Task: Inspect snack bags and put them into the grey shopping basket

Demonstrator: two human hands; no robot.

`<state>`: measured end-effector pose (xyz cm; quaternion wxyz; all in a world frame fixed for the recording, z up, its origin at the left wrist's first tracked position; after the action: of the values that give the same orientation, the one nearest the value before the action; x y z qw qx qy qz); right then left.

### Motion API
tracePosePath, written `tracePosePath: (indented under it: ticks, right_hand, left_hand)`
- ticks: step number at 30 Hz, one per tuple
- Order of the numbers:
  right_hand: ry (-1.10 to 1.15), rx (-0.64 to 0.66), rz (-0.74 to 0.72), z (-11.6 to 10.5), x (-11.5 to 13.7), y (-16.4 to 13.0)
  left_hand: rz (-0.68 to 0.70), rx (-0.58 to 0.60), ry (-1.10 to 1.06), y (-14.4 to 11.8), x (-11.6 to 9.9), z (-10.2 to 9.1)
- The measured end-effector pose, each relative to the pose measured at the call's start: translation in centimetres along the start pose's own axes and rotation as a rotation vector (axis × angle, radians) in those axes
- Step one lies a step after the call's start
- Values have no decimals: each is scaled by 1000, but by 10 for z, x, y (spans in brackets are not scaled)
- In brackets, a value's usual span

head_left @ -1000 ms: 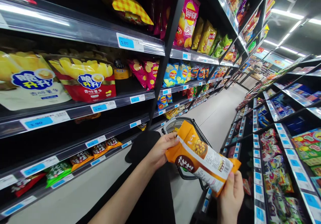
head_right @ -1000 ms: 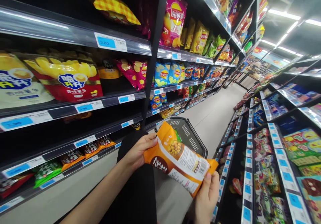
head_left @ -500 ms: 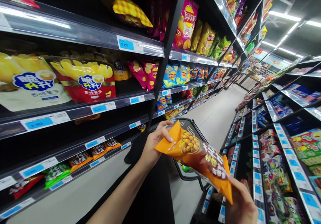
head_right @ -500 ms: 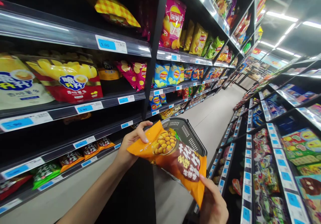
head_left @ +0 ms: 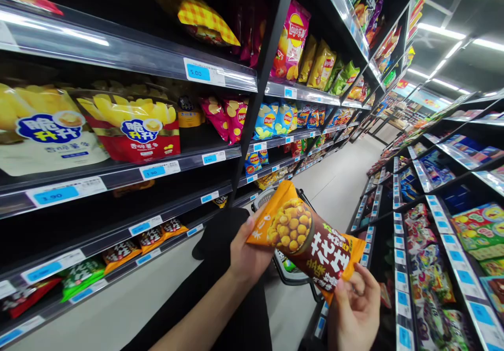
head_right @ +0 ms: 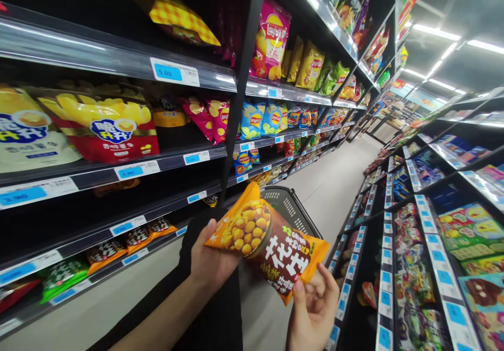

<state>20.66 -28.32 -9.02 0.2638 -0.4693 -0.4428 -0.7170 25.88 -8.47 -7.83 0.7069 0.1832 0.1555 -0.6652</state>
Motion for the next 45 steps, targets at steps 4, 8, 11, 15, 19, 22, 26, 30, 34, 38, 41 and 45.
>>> tracePosePath:
  ticks: [4, 8, 11, 15, 19, 22, 26, 30, 34, 38, 41, 45]
  right_hand:
    - [18, 57, 82, 1, -7, -1]
    - [35, 18, 203, -6, -14, 4]
    - [45, 68, 301, -7, -20, 8]
    - [-87, 64, 289, -13, -24, 9]
    - [-156, 78, 235, -11, -20, 6]
    - [-174, 113, 207, -3, -11, 4]
    - [-185, 168, 194, 10, -5, 2]
    - [-190, 175, 201, 16, -7, -1]
    - [-184, 170, 211, 18, -9, -3]
    - [-174, 189, 210, 20, -12, -5]
    - [-176, 184, 174, 19, -11, -6]
    - [-184, 195, 61, 20, -1, -9]
  left_hand:
    - [-80, -68, -65, -3, 11, 0]
    - [-72, -99, 59, 1, -4, -3]
    - [-31, -86, 223, 5, -17, -5]
    - [115, -125, 427, 7, -28, -14]
    - [250, -154, 611, 11, -38, -24]
    - [286, -164, 648, 14, -46, -32]
    - [311, -185, 619, 18, -55, -38]
    - [299, -194, 533, 21, -56, -38]
    - [279, -222, 454, 24, -55, -39]
    - [252, -252, 390, 27, -54, -40]
    - [224, -265, 354, 29, -51, -43]
    - [144, -269, 275, 35, -43, -50]
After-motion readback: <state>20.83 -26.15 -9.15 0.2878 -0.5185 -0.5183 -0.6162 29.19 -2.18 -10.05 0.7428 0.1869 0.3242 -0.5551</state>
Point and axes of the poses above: each hand's wrist, its own y-axis towards the middle knuckle, its own z-axis out of the palm, x = y × z, the point moved 5 cm from there along y, towards the middle knuckle
